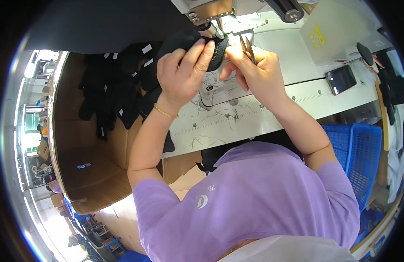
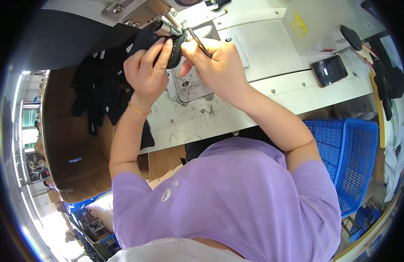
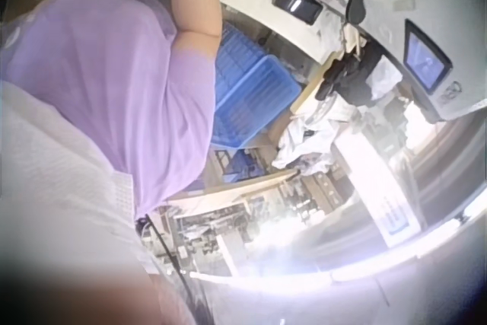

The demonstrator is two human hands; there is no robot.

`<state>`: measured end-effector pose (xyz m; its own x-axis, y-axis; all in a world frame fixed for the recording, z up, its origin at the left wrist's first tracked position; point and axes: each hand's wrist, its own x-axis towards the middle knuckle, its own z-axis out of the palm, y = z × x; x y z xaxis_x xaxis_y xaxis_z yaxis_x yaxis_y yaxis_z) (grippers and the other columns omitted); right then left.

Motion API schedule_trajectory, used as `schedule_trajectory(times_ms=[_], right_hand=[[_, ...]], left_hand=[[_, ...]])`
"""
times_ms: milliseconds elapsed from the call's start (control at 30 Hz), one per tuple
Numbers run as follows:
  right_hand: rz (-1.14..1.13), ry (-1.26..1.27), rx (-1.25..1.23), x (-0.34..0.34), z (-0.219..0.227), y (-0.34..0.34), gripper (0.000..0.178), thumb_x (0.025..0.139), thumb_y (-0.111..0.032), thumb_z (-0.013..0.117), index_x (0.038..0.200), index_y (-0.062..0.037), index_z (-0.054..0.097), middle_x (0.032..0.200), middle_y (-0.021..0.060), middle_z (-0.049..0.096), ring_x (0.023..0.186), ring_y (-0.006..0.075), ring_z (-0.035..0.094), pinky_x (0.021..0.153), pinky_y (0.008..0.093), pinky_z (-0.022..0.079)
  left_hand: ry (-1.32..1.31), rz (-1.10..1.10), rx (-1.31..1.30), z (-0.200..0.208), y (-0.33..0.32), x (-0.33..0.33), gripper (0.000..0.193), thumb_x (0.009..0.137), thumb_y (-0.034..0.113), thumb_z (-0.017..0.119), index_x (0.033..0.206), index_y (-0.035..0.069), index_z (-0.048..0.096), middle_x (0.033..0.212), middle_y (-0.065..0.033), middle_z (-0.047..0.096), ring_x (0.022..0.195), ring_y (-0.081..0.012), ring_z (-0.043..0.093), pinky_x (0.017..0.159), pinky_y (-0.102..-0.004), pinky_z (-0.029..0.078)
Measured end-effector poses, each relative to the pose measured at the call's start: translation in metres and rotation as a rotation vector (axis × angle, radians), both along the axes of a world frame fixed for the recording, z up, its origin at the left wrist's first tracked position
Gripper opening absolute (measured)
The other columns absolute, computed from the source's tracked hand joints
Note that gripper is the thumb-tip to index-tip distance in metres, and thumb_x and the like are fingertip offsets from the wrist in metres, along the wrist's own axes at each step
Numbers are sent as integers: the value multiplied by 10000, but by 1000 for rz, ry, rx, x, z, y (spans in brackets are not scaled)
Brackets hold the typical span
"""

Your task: Sewing and trimming the edges of shoe upper components using an industrial sewing machine.

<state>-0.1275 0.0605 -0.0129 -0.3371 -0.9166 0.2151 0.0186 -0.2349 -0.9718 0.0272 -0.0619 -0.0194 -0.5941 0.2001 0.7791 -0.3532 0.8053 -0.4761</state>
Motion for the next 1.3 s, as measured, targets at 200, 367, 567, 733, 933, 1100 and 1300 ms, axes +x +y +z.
schedule_trajectory(times_ms=[200, 367, 567, 733, 933, 1100, 1300], right_hand=[[18, -21, -26, -3, -1, 0, 310, 953, -213, 559, 704, -42, 626, 600, 15, 646, 452, 5, 414, 405, 209, 313], [17, -80, -59, 0, -3, -2, 314, 958, -197, 558, 689, -43, 611, 599, 27, 644, 438, 8, 400, 393, 204, 297], [61, -162, -61, -4, -3, 0, 328, 950, -193, 575, 660, -41, 603, 591, 41, 642, 421, 21, 416, 375, 214, 299], [47, -168, -2, -7, -6, -1, 368, 942, -223, 593, 627, -32, 593, 468, 17, 520, 385, 49, 414, 367, 229, 282], [61, -176, -42, -9, -5, -1, 374, 940, -219, 596, 618, -28, 593, 449, 8, 484, 381, 54, 416, 370, 230, 277], [65, -159, -56, -8, -3, 0, 365, 942, -209, 586, 628, -25, 597, 460, 10, 504, 391, 49, 424, 374, 225, 299], [50, -122, -38, -9, -3, -1, 381, 943, -205, 579, 608, -24, 593, 488, 20, 544, 401, 48, 437, 382, 222, 326]], left_hand=[[-39, 78, 8, 17, 33, -9, 306, 722, 121, 634, 1011, 39, 690, 994, -32, 647, 773, -162, 551, 658, -295, 409], [-61, 295, 22, 23, 48, -21, 283, 788, 254, 658, 977, 45, 642, 878, -29, 565, 778, -181, 548, 639, -300, 388], [-137, 346, 84, 29, 86, -6, 235, 829, 193, 696, 943, 36, 563, 860, -72, 532, 783, -221, 544, 666, -336, 439], [-115, 30, 145, 27, 85, -10, 227, 730, 10, 657, 943, -36, 593, 971, -145, 585, 882, -272, 590, 735, -353, 528], [-82, 78, 140, 24, 73, -22, 298, 675, 32, 655, 960, -24, 587, 952, -133, 580, 881, -255, 584, 746, -349, 526], [-46, 75, 126, 22, 57, -30, 267, 669, 48, 660, 915, 8, 564, 927, -109, 557, 864, -247, 573, 758, -353, 517], [-25, 69, 142, 21, 49, -35, 237, 670, 61, 666, 872, 38, 545, 920, -99, 552, 868, -245, 572, 760, -358, 507]])
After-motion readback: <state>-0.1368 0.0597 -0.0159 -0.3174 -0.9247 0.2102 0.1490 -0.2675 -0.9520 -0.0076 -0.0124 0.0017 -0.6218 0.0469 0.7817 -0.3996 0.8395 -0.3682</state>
